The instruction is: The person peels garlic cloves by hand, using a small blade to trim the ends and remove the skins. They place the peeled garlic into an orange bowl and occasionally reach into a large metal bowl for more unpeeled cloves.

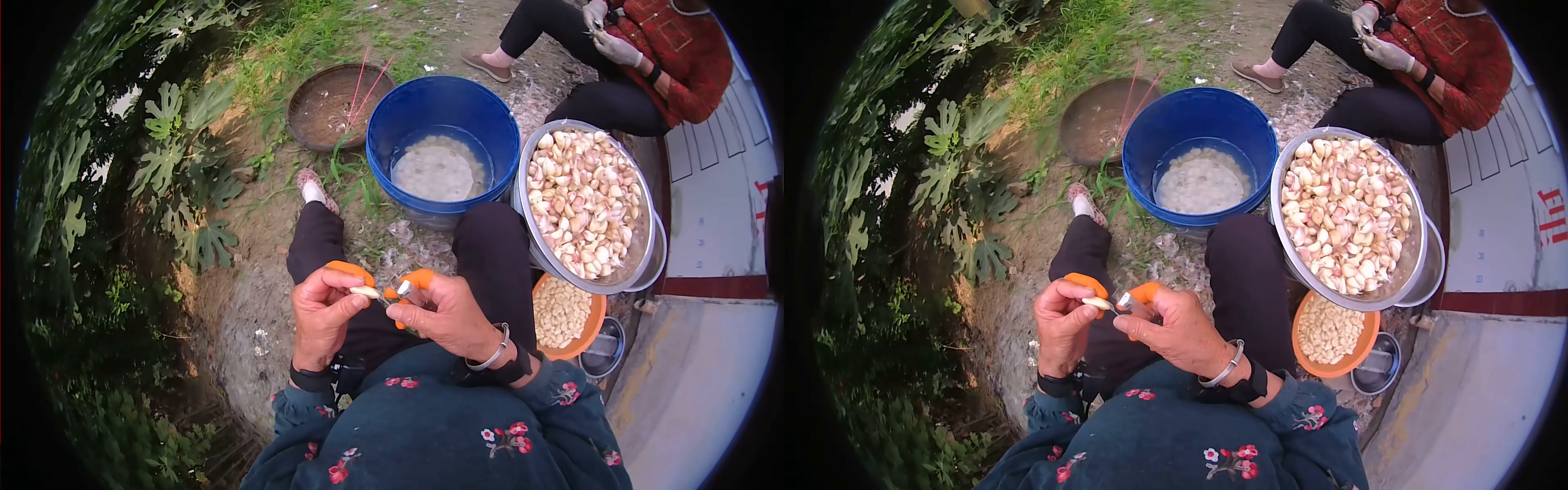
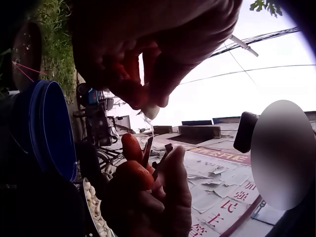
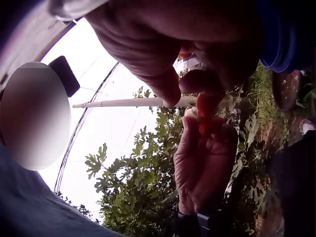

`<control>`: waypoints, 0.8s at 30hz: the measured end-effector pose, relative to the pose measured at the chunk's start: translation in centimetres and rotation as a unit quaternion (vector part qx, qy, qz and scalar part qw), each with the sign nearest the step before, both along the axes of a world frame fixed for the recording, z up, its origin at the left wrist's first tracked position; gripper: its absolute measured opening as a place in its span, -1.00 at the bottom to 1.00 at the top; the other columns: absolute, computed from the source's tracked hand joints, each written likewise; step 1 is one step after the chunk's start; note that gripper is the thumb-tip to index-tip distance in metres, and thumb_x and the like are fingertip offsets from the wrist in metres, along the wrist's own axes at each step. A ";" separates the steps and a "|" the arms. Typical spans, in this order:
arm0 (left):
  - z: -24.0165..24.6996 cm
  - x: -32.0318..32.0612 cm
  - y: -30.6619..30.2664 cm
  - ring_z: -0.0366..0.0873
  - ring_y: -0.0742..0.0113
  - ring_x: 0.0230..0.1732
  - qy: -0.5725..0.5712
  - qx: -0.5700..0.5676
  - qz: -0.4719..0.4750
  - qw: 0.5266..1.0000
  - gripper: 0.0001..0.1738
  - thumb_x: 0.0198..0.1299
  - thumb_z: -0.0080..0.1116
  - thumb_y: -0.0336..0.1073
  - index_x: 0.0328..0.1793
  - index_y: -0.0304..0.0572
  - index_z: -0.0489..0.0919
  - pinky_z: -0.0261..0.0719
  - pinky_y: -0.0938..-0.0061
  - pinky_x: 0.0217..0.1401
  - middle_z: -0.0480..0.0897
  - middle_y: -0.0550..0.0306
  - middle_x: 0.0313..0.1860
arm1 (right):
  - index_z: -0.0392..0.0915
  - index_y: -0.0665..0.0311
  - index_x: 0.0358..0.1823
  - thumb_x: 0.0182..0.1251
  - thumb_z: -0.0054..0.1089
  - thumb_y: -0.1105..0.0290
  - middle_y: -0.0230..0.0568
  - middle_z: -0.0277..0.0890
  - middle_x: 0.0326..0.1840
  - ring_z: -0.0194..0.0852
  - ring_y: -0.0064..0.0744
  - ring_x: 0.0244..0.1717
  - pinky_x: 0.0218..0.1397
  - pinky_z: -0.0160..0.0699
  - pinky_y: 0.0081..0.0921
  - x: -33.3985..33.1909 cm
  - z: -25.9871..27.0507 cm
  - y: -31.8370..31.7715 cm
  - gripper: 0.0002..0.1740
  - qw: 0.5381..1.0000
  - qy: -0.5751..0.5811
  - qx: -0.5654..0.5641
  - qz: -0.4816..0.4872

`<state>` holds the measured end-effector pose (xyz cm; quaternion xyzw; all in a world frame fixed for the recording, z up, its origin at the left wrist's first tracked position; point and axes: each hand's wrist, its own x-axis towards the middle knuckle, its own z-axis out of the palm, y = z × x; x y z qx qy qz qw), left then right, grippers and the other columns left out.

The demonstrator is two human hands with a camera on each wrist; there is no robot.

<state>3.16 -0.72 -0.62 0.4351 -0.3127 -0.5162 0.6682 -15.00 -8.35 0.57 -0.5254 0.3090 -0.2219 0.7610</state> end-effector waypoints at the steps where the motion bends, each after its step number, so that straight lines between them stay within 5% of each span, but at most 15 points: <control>1: 0.0 -0.2 0.0 0.64 0.31 -0.11 0.004 0.005 -0.006 1.000 -0.76 0.04 0.29 -0.64 -0.13 -0.37 0.57 0.64 0.49 -0.03 0.61 -0.01 -0.14 | 0.53 0.37 -0.19 0.25 0.33 0.36 -0.52 0.43 -0.58 0.32 -0.80 -0.55 -0.51 0.31 -0.72 0.1 -0.2 0.1 -0.76 1.000 0.002 0.004 0.000; 11: -1.6 -1.6 -0.1 0.57 0.36 -0.15 0.187 0.007 -0.081 0.979 -0.75 0.12 0.29 -0.45 -0.11 -0.26 0.49 0.52 0.48 -0.08 0.58 0.06 -0.15 | 0.51 0.37 -0.31 0.25 0.23 0.43 -0.34 0.54 -0.62 0.45 -0.69 -0.60 -0.56 0.37 -0.61 -0.1 -0.2 0.1 -0.86 0.994 0.039 -0.100 -0.025; 15: -1.0 -2.1 -0.6 0.54 0.37 -0.16 0.252 0.045 -0.091 0.962 -0.70 0.12 0.31 -0.36 -0.08 -0.21 0.45 0.48 0.51 -0.11 0.57 0.11 -0.16 | 0.49 0.36 -0.35 0.22 0.23 0.44 -0.27 0.53 -0.64 0.51 -0.59 -0.61 -0.55 0.39 -0.57 -0.1 -0.9 0.2 -0.87 0.975 0.068 -0.205 -0.050; 17: -1.4 -1.9 -0.7 0.54 0.33 -0.08 0.248 0.030 -0.107 0.962 -0.72 0.14 0.26 -0.43 -0.06 -0.25 0.46 0.48 0.45 0.02 0.56 0.06 -0.11 | 0.49 0.35 -0.36 0.21 0.24 0.44 -0.26 0.52 -0.64 0.52 -0.56 -0.62 -0.56 0.40 -0.55 -0.1 -1.9 0.6 -0.86 0.952 0.085 -0.288 -0.052; 24: -1.7 -1.2 -1.1 0.57 0.31 -0.03 0.163 0.029 -0.095 0.982 -0.58 -0.01 0.17 -0.63 0.04 -0.31 0.45 0.50 0.45 0.11 0.59 0.02 -0.10 | 0.50 0.34 -0.26 0.26 0.25 0.45 -0.46 0.47 -0.62 0.32 -0.78 -0.65 -0.63 0.21 -0.71 -0.2 -0.8 0.3 -0.87 0.984 0.013 -0.140 -0.111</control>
